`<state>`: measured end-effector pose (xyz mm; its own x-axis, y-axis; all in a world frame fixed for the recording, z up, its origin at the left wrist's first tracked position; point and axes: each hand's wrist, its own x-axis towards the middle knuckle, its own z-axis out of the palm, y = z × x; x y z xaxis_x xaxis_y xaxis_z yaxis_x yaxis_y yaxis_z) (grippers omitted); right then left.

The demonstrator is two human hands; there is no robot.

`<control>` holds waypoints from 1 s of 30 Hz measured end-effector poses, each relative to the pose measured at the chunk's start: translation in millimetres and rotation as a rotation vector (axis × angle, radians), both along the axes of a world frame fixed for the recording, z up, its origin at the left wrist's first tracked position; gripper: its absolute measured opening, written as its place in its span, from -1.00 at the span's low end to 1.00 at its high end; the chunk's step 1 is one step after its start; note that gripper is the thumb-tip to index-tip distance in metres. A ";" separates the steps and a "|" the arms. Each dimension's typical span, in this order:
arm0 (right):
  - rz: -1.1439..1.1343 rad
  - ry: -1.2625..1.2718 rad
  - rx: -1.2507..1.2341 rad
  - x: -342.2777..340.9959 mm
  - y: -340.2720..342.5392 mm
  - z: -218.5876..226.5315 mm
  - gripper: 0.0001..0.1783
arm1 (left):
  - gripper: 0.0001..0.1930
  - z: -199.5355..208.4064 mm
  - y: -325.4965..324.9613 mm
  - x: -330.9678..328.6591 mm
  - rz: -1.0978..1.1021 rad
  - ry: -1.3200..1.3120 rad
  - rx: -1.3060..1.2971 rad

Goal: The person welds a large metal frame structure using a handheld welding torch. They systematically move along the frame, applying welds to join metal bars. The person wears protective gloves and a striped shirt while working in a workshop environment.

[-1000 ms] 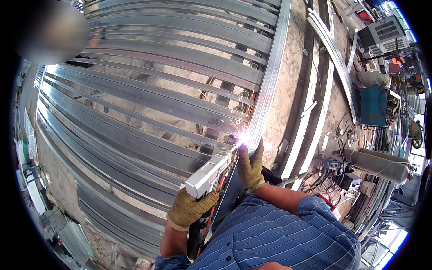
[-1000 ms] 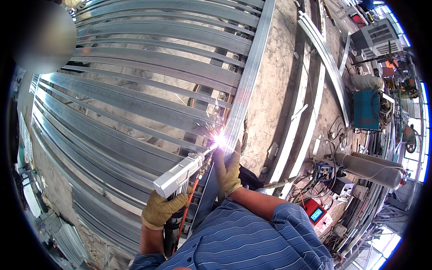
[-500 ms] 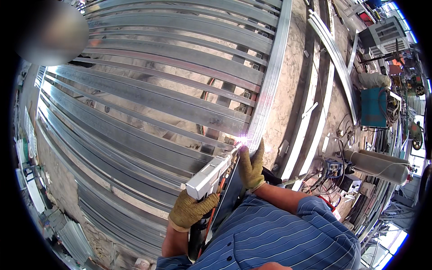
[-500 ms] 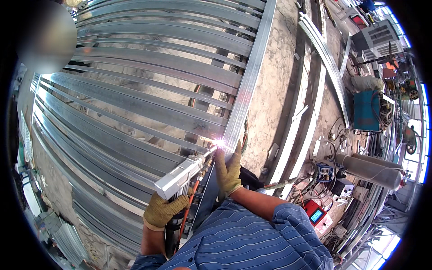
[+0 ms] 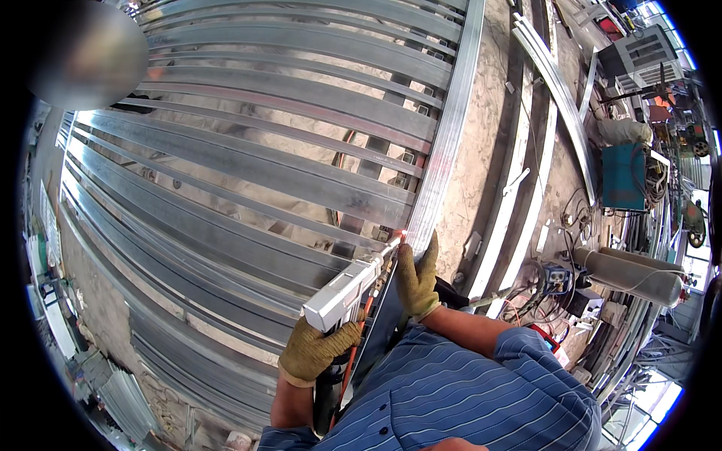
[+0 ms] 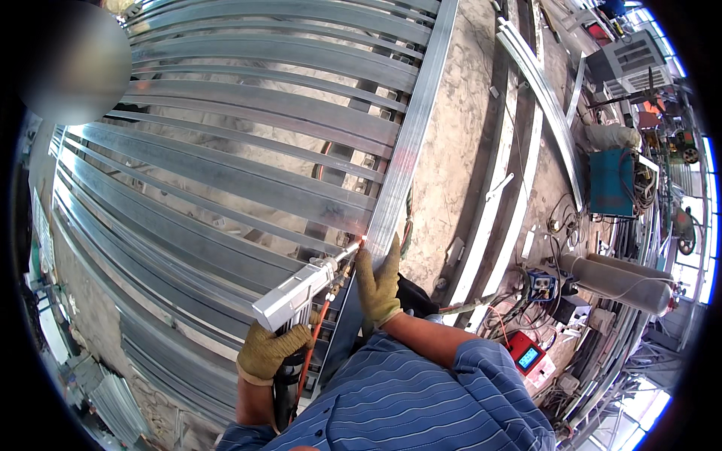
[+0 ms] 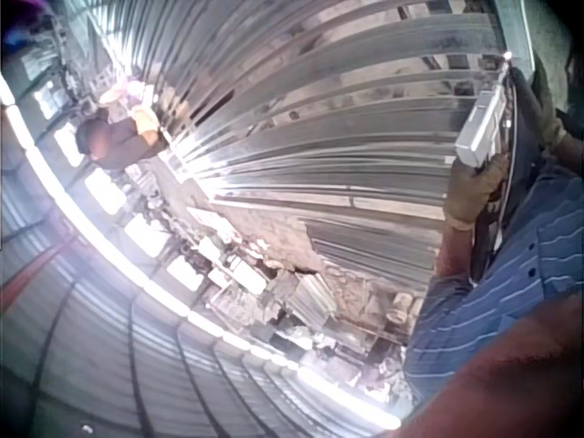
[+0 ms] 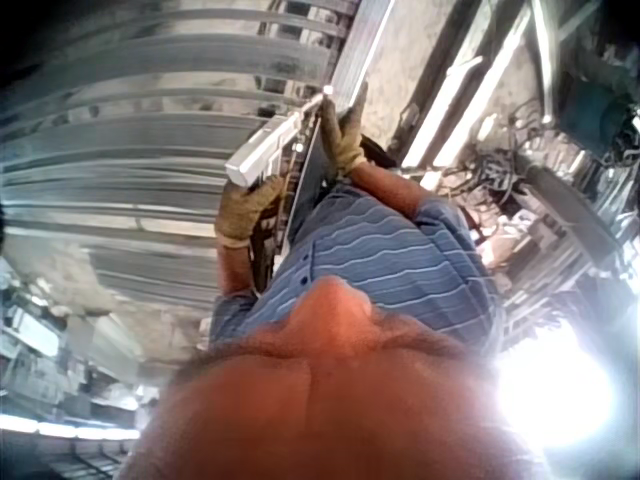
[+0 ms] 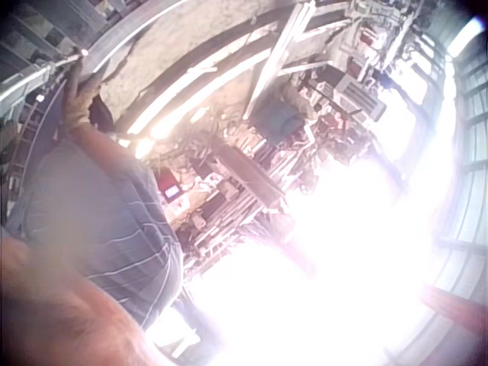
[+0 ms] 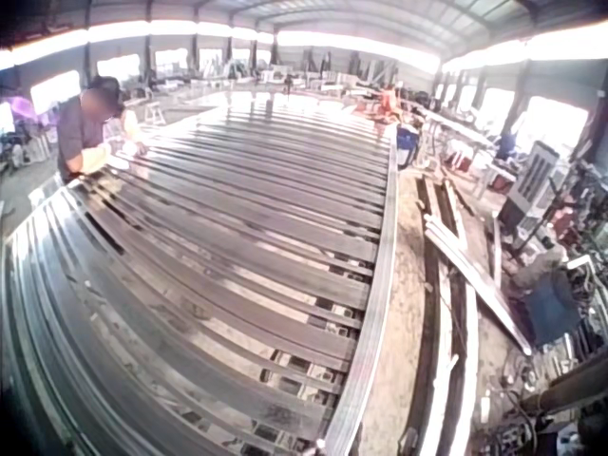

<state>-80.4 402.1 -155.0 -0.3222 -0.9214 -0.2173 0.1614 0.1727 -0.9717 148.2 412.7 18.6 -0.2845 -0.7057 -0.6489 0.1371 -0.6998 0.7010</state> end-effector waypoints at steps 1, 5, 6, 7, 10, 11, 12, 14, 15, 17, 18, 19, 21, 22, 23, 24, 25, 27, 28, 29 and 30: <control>0.006 -0.008 0.015 -0.2 0.4 1.7 -0.18 | -0.53 -0.7 1.5 0.2 -0.004 -0.018 -0.018; 0.005 0.001 0.035 -0.7 2.2 0.3 -0.19 | -0.62 -4.7 6.5 -1.6 -0.029 -0.092 -0.054; -0.002 0.013 0.031 -0.9 3.1 -2.6 -0.19 | -0.62 -5.2 7.1 -2.8 -0.037 -0.110 -0.055; 0.004 0.030 0.029 -2.0 3.9 -5.7 -0.21 | -0.62 -6.3 8.2 -4.1 -0.040 -0.123 -0.074; 0.021 0.054 0.010 -4.0 3.9 -9.5 -0.24 | -0.62 -8.0 11.3 -7.0 -0.065 -0.171 -0.121; 0.028 0.044 -0.006 -3.2 1.2 -7.3 -0.25 | -0.62 -7.8 11.7 -7.6 -0.085 -0.193 -0.129; 0.034 0.033 -0.022 -2.4 -0.2 -5.9 -0.26 | -0.62 -7.6 12.3 -8.7 -0.104 -0.215 -0.138; 0.028 -0.022 0.011 -0.6 -0.9 -0.5 -0.28 | -0.61 -4.8 14.2 -14.0 -0.135 -0.288 -0.184; 0.027 -0.056 0.037 -0.4 -0.7 3.4 -0.29 | -0.60 1.4 13.2 -15.8 -0.168 -0.313 -0.179; 0.038 -0.144 0.053 3.3 -3.0 18.2 -0.25 | -0.61 11.6 9.2 -23.6 -0.259 -0.442 -0.145; 0.049 -0.105 0.049 1.7 0.2 12.4 -0.23 | -0.61 16.6 12.7 -24.0 -0.258 -0.469 -0.183; 0.051 -0.060 0.042 -4.1 7.1 -1.1 -0.20 | -0.60 20.4 16.8 -24.6 -0.266 -0.489 -0.226; 0.048 -0.033 0.023 -6.3 12.0 -11.8 -0.17 | -0.46 26.2 17.4 -23.3 -0.155 -0.381 -0.348; 0.052 -0.023 0.010 -4.8 9.0 -11.0 -0.15 | -0.46 25.2 19.8 -18.1 -0.116 -0.341 -0.335; 0.051 -0.034 -0.009 -4.4 8.1 -8.8 -0.16 | -0.45 23.0 21.4 -11.5 -0.078 -0.301 -0.323; 0.049 -0.044 -0.028 -3.4 7.9 -6.0 -0.16 | -0.45 22.0 22.2 -8.2 -0.041 -0.261 -0.310; 0.059 -0.046 -0.035 -4.2 7.1 -8.7 -0.16 | -0.48 23.2 12.5 -8.2 -0.016 -0.210 -0.333; 0.065 -0.039 -0.037 -4.2 8.0 -12.4 -0.15 | -0.48 19.4 8.3 -5.4 -0.009 -0.234 -0.266; 0.061 -0.024 -0.034 -4.4 7.6 -10.6 -0.15 | -0.49 15.5 7.1 -4.8 -0.006 -0.243 -0.232; 0.047 -0.038 -0.028 -3.5 7.4 -9.1 -0.15 | -0.51 10.6 6.0 -4.8 0.007 -0.213 -0.231; 0.032 -0.053 -0.021 -1.7 7.3 -7.7 -0.15 | -0.53 7.9 3.6 -5.1 0.031 -0.162 -0.188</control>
<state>-82.1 409.4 -162.7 -0.2811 -0.9357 -0.2134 0.2072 0.1579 -0.9655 143.1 416.4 26.5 -0.1636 -0.8253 -0.5405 0.0315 -0.5519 0.8333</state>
